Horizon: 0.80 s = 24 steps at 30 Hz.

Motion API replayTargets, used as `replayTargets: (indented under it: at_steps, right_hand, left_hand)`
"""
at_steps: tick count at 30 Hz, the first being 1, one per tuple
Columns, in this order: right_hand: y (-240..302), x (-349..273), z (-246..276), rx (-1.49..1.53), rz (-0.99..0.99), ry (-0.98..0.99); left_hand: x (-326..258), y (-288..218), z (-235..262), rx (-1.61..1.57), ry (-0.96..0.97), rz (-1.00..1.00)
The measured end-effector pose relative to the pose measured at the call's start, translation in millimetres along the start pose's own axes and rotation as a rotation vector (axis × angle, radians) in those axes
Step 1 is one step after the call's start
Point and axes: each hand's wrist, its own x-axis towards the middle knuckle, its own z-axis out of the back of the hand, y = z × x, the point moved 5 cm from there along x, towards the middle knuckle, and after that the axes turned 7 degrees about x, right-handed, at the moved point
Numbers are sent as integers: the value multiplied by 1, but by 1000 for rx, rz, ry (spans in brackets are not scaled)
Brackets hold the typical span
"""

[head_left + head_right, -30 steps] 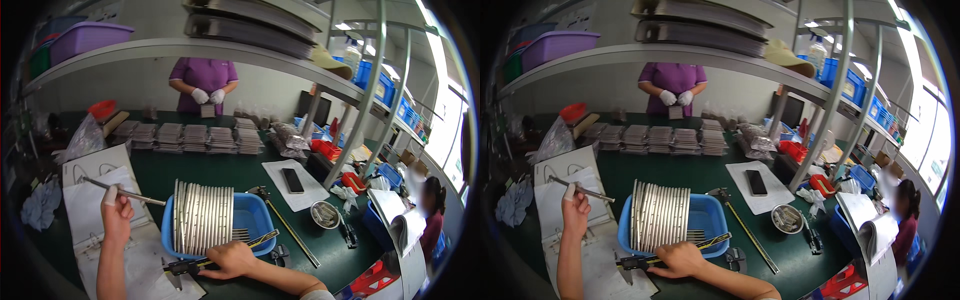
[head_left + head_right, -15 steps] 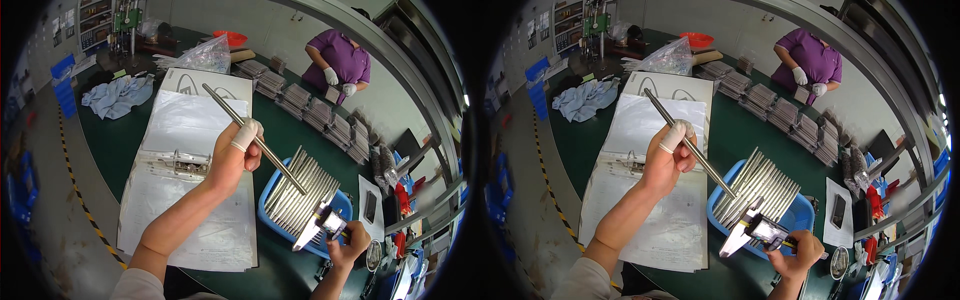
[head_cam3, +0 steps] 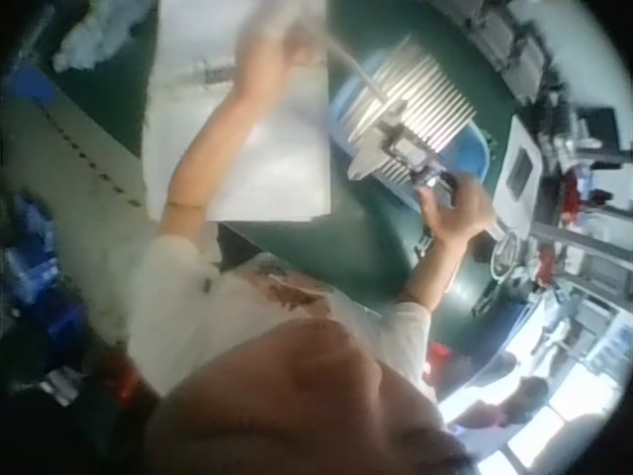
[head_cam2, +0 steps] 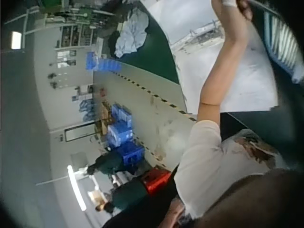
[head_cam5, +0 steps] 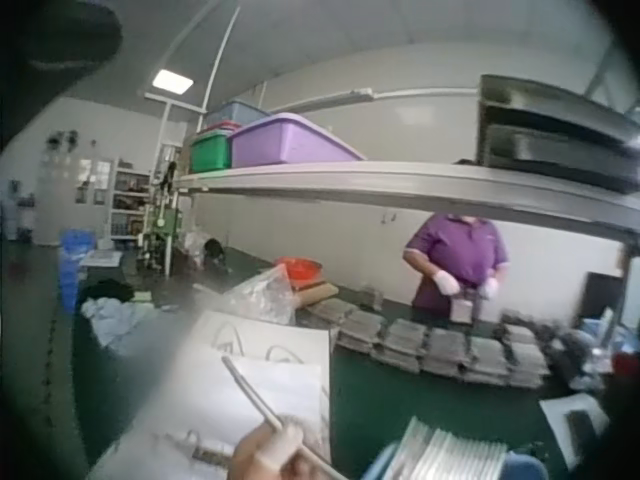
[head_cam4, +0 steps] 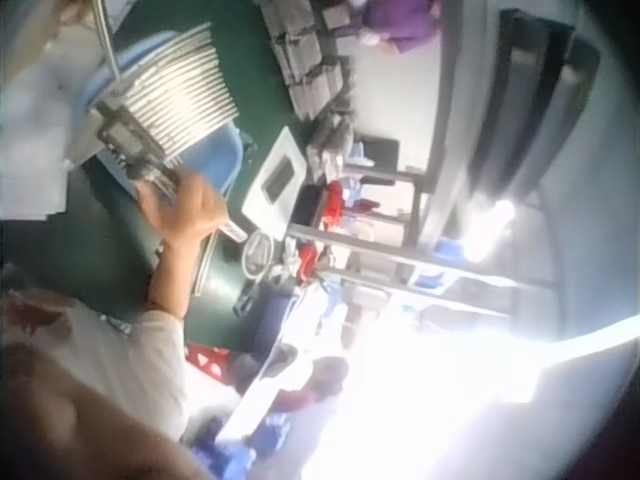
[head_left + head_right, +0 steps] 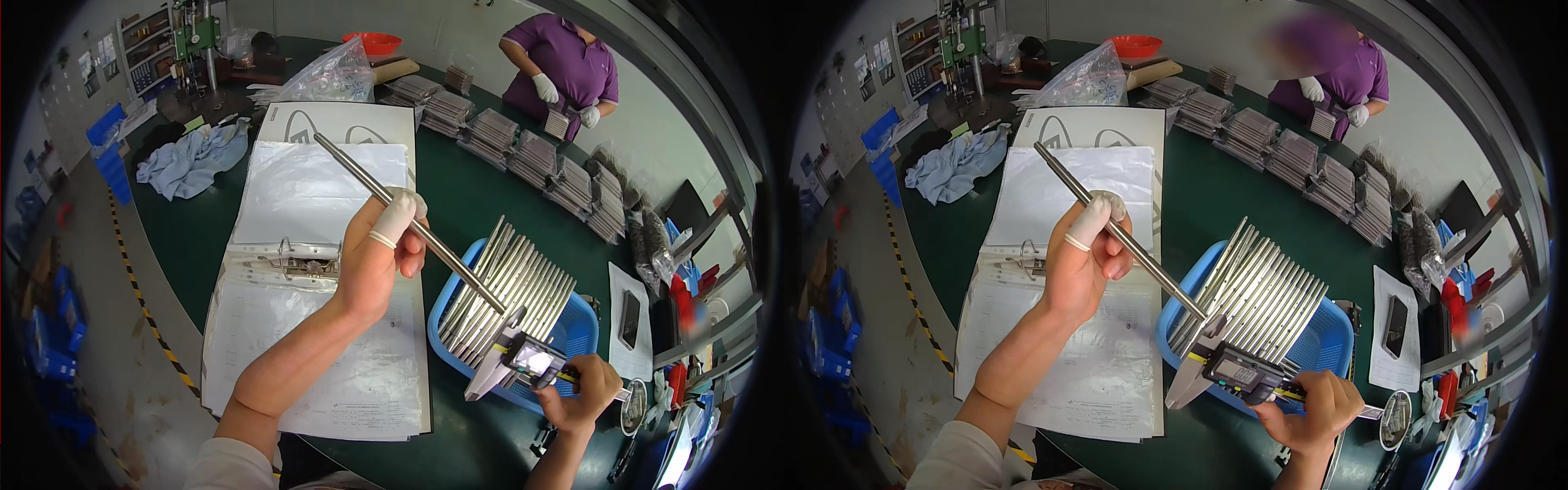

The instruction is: The person turns pages in a binder, picks up metal rods from a basket, and measures them using a digital caliper.

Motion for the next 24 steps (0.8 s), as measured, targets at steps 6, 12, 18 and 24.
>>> replayTargets:
  at_steps: [6,12,18,24]
  right_hand:
    - [-11,-3,0,261,-348,-11]
    - [-2,-2,-5,471,-613,108]
    - [17,1,-1,438,-354,200]
    - [13,0,-5,450,-411,157]
  left_hand:
    - [2,3,-3,-120,42,11]
    - [-20,41,-36,-264,241,212]
    - [-34,64,-51,-232,297,330]
    - [-35,64,-51,-180,299,315]
